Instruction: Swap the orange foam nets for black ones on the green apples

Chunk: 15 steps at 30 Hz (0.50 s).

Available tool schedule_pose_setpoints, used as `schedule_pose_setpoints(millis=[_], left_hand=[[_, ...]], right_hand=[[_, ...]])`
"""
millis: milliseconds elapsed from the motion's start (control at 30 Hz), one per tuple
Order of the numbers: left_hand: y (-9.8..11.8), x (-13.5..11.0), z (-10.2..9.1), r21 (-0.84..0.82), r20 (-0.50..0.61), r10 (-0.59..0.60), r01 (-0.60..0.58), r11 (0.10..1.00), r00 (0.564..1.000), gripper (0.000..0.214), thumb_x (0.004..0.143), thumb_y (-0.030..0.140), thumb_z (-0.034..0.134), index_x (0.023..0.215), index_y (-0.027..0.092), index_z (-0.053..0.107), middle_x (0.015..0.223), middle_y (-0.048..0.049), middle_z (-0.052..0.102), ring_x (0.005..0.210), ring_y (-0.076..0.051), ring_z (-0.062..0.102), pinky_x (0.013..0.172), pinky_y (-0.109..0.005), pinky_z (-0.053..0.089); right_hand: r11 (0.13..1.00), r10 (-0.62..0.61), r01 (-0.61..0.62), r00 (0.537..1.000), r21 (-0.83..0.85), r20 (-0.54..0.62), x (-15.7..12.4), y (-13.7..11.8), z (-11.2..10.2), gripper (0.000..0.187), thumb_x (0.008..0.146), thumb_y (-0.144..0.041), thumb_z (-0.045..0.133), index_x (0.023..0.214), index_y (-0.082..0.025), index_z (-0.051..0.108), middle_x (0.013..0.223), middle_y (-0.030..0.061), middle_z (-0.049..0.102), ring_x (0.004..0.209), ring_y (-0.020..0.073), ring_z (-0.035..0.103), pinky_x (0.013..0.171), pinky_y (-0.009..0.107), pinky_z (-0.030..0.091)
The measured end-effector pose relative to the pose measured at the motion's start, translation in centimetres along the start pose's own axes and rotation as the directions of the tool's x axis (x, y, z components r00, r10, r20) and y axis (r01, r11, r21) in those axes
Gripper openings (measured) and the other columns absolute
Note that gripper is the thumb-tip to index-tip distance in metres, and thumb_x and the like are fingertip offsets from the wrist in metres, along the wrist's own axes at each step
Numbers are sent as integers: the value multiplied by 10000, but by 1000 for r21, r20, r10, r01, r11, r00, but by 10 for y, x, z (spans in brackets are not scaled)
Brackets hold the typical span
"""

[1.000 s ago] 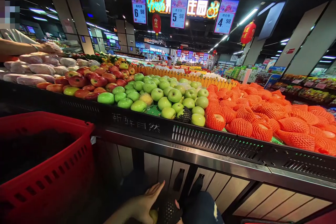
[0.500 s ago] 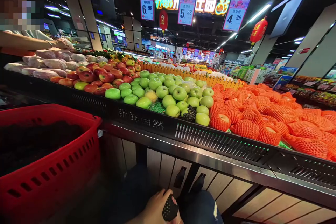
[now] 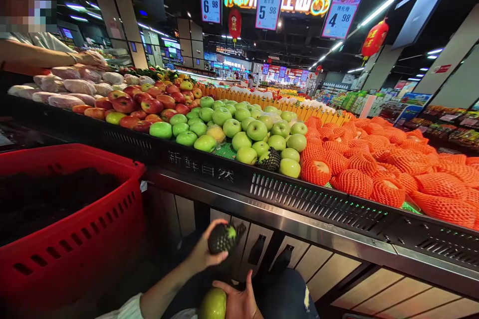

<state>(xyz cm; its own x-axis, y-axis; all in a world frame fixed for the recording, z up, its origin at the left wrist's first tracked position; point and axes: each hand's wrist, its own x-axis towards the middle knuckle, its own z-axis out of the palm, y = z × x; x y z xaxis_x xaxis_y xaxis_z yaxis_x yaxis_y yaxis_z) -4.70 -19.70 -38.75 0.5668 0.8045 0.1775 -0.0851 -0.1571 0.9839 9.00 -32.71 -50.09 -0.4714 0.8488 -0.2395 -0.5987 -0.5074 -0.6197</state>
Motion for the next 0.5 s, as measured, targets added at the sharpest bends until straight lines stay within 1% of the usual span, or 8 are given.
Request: schedule_pose_setpoints(millis=[67, 167, 233, 267, 333, 433, 467, 500], left_hand=[[34, 29, -16, -30, -188, 189, -198, 980, 964, 712, 574, 303, 797, 1224, 248, 512, 1150, -58, 631, 1024, -251, 637, 935, -380, 513], [89, 81, -35, 79, -440, 440, -454, 888, 783, 863, 570, 359, 860, 1335, 240, 477, 1298, -93, 586, 1148, -274, 614, 1045, -419, 477], [118, 118, -45, 184, -508, 538, -526, 830, 672, 924, 573, 377, 878, 1380, 226, 453, 1355, -109, 573, 1232, -288, 587, 1115, -443, 434], [128, 135, -48, 238, -516, 571, -534, 811, 638, 915, 580, 385, 879, 1375, 213, 459, 1351, -116, 585, 1242, -292, 587, 1126, -452, 427], [140, 164, -52, 367, -492, 619, -499, 785, 612, 858, 592, 394, 874, 1334, 188, 496, 1325, -132, 620, 1235, -308, 596, 1117, -471, 435], [141, 191, -53, 594, -419, 649, -349, 724, 634, 798, 595, 392, 877, 1285, 171, 543, 1297, -154, 658, 1231, -342, 596, 1136, -515, 396], [140, 197, -52, 654, -396, 649, -296, 696, 650, 790, 602, 397, 878, 1283, 172, 548, 1284, -154, 671, 1227, -346, 601, 1159, -528, 361], [139, 200, -51, 699, -376, 644, -252, 669, 666, 783, 615, 408, 875, 1287, 173, 548, 1269, -153, 682, 1220, -345, 609, 1181, -535, 325]], right_hand=[[1000, -26, 27, 997, -8, 66, 0, -2, 0, 1095, 524, -1049, 329, 1233, -319, 733, 1315, 81, 720, 1458, 373, 451, 1201, 533, 229], [998, -44, 46, 997, -35, 61, 1, -2, -1, 1059, 560, -1038, 301, 1219, -335, 739, 1289, 74, 736, 1466, 356, 447, 1208, 502, 212], [997, -48, 50, 998, -60, 37, 0, -3, -1, 1046, 569, -1035, 293, 1212, -343, 742, 1270, 78, 746, 1452, 370, 464, 1196, 528, 227], [996, -50, 52, 998, -74, 25, 0, -4, -1, 1037, 566, -1035, 294, 1205, -353, 745, 1265, 76, 750, 1448, 378, 467, 1188, 546, 235], [992, -42, 44, 999, -115, 16, 0, -5, -1, 1012, 543, -1043, 288, 1168, -397, 754, 1270, 52, 754, 1458, 384, 447, 1175, 574, 232], [984, -11, 10, 1000, -179, -7, 6, -1, -1, 1029, 457, -1068, 284, 1100, -433, 773, 1249, 31, 768, 1462, 383, 428, 1157, 565, 229], [984, -31, 12, 994, -179, -106, 9, 1, 0, 1033, 411, -1077, 290, 1025, -421, 800, 1172, 49, 796, 1424, 408, 470, 1137, 577, 248], [985, -88, 41, 955, -166, -284, 12, 4, 0, 1009, 376, -1081, 291, 911, -409, 821, 1047, 66, 823, 1350, 443, 541, 1106, 604, 277]])
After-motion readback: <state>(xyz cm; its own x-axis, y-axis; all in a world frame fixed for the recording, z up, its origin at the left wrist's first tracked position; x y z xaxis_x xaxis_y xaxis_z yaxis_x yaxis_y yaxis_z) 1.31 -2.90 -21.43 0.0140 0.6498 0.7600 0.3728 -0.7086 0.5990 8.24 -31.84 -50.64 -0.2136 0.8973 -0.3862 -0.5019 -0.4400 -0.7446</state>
